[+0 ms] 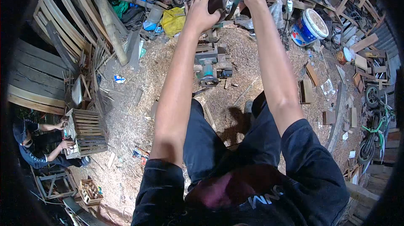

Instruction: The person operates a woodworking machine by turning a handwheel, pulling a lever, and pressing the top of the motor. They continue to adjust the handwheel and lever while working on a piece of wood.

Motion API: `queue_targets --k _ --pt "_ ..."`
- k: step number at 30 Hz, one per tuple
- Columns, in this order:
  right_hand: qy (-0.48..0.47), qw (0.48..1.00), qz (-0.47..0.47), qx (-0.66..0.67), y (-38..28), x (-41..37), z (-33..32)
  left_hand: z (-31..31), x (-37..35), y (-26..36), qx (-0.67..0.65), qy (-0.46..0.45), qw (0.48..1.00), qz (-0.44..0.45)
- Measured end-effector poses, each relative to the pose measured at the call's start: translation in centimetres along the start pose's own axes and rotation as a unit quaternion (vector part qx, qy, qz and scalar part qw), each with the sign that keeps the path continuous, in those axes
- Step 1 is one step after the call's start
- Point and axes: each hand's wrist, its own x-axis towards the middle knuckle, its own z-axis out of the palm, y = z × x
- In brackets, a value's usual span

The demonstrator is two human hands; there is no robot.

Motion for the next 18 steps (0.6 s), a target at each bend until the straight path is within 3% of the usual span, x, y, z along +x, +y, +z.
queue_targets --k 5,11,14,18 --pt "-0.002 0.998 0.003 0.062 -0.2 -1.1 0.0 0.0 -0.1 -0.5 0.018 -0.004 1.000 0.016" --pt "0.002 0.998 -0.050 0.029 0.7 -2.3 -0.4 0.3 -0.2 -0.9 0.002 -0.005 1.000 0.017" --pt "0.001 0.999 -0.025 0.041 0.3 -3.5 -0.7 0.7 -0.3 -0.8 0.025 0.011 1.000 0.015" --pt "-0.113 0.992 -0.055 0.006 0.0 -5.3 -2.4 0.0 0.0 0.3 -0.034 -0.008 0.999 -0.009"
